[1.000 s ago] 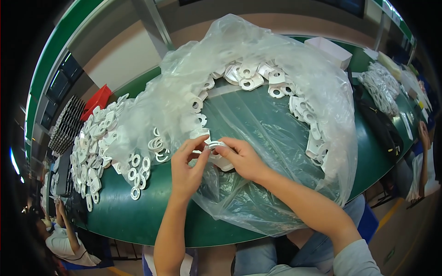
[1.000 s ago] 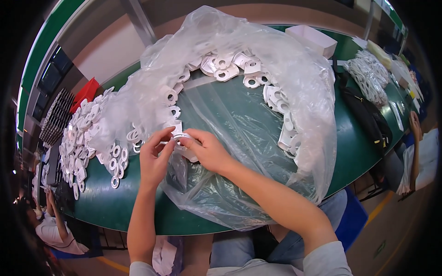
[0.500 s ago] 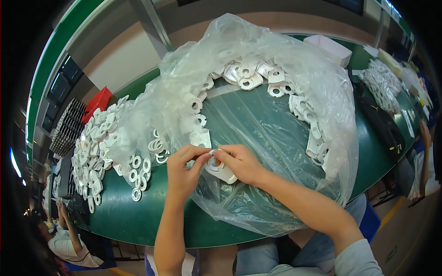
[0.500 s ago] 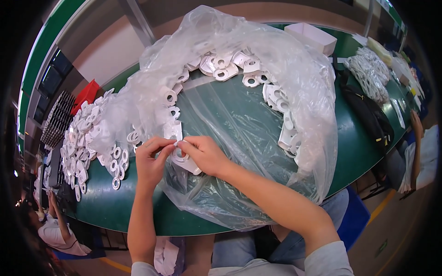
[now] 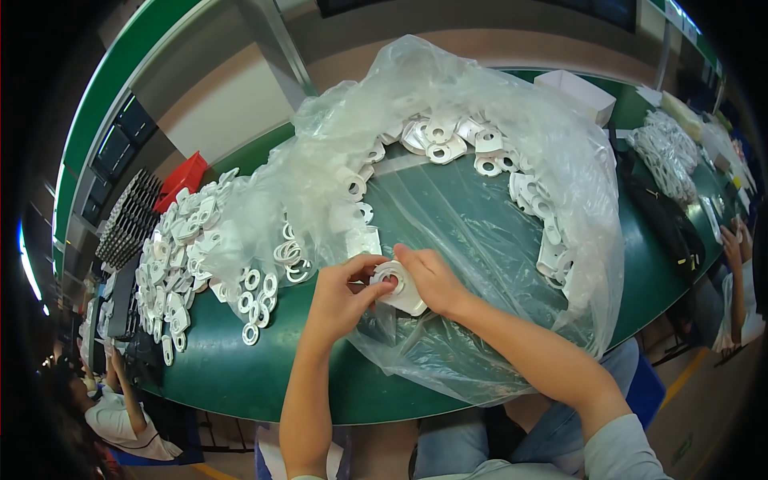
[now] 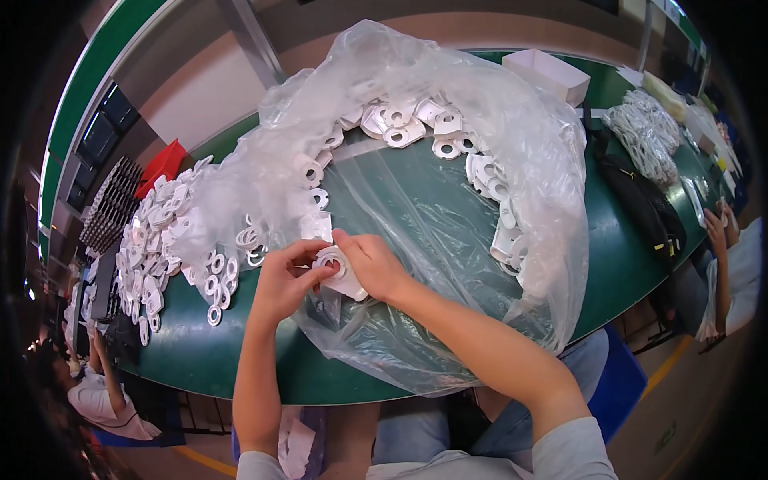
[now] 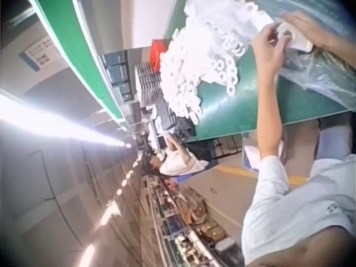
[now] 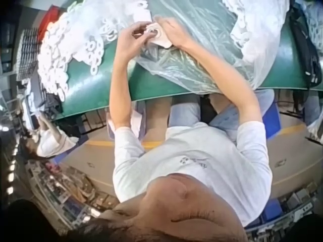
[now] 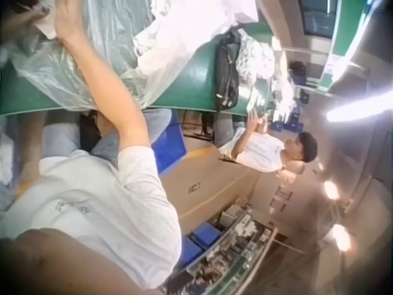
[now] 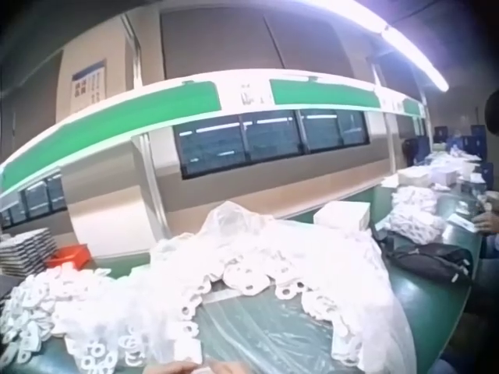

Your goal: Assembling small white plastic components on a production line by fitting circular inserts into plastic housings.

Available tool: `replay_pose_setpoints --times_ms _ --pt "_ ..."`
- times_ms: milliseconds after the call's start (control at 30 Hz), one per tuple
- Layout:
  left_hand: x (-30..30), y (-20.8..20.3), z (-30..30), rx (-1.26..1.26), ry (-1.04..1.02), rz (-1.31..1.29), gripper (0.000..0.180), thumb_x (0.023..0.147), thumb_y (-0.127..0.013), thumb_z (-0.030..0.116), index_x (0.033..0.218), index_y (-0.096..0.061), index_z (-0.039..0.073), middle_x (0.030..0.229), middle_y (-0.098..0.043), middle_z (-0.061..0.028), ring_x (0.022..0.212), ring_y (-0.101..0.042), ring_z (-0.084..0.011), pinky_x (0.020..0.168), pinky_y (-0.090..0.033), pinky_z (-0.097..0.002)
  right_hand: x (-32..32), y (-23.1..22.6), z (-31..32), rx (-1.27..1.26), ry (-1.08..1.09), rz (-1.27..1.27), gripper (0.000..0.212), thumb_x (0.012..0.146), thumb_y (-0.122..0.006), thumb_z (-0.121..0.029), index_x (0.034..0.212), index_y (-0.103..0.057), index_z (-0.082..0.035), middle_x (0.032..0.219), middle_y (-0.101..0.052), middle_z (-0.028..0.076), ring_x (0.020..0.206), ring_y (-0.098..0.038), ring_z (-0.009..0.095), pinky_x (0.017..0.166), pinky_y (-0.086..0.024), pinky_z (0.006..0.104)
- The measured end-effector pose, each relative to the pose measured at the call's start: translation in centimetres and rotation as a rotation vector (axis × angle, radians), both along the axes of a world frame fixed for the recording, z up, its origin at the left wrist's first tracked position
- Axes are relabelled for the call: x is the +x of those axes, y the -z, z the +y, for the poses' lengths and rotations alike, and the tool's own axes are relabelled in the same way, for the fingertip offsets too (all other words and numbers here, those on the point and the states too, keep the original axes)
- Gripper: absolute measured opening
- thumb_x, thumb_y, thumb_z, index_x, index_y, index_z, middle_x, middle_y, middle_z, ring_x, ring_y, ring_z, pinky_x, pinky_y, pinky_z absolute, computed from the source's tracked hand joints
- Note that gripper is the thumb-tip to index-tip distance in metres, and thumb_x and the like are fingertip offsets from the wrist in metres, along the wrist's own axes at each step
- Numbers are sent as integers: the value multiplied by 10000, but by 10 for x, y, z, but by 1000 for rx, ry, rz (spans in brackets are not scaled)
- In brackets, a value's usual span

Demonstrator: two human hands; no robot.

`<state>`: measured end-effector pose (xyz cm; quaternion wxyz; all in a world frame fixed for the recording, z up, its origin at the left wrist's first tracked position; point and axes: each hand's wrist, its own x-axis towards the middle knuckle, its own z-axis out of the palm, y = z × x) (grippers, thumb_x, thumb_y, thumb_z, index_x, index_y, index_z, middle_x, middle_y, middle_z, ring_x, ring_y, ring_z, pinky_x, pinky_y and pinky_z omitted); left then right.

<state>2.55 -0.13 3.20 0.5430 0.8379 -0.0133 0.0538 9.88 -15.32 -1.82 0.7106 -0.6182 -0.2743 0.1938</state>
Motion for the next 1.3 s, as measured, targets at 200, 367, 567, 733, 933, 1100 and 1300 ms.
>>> replay_pose_setpoints --times_ms 200,367,567,733,933,1100,1300 --pt "-2 8 11 -8 -57 -5 110 826 -635 55 898 -622 -27 729 -654 -46 637 -586 -78 576 -458 -206 -5 9 10 -115 175 -473 448 974 -397 -329 815 -613 30 638 -578 73 587 -515 124 558 -411 304" --pt "-14 -5 17 -77 -56 57 108 835 -624 63 878 -635 -36 731 -654 -48 675 -596 -84 613 -456 -215 5 22 2 100 -46 -17 376 968 -387 -295 963 -602 13 724 -622 73 629 -567 146 539 -426 289" --pt "-116 -12 132 71 -639 52 155 840 -630 130 860 -689 -12 688 -620 5 592 -498 -57 526 -377 -209 3 6 -6 -52 -133 38 413 985 -350 -348 980 -592 -14 730 -610 57 622 -533 100 515 -404 200" --pt "-167 -68 294 104 -1094 -168 287 807 -682 195 964 -654 -43 733 -609 -30 617 -550 -90 518 -436 -233 -7 -4 2 -104 -150 -39 381 983 -360 -304 954 -602 -11 734 -614 50 617 -532 91 509 -403 199" --pt "-108 -66 304 520 -1025 -322 391 803 -652 142 1134 -580 -54 1106 -620 -164 951 -621 -213 785 -498 -299 -2 -3 3 -63 -125 -9 322 956 -424 -246 881 -620 -2 679 -592 28 603 -531 83 549 -424 242" --pt "-29 -10 74 425 -310 -414 204 798 -626 48 998 -645 13 990 -649 -111 901 -617 -200 820 -469 -290 -1 0 5 116 36 16 264 941 -460 -217 872 -621 -20 690 -587 12 570 -523 74 514 -418 229" --pt "-3 13 -27 697 293 -394 389 757 -698 167 1117 -608 52 1198 -564 -149 1164 -475 -331 974 -386 -412 69 -17 -30 -127 557 -314 162 828 -565 -131 911 -623 -5 746 -629 111 612 -589 211 563 -471 317"
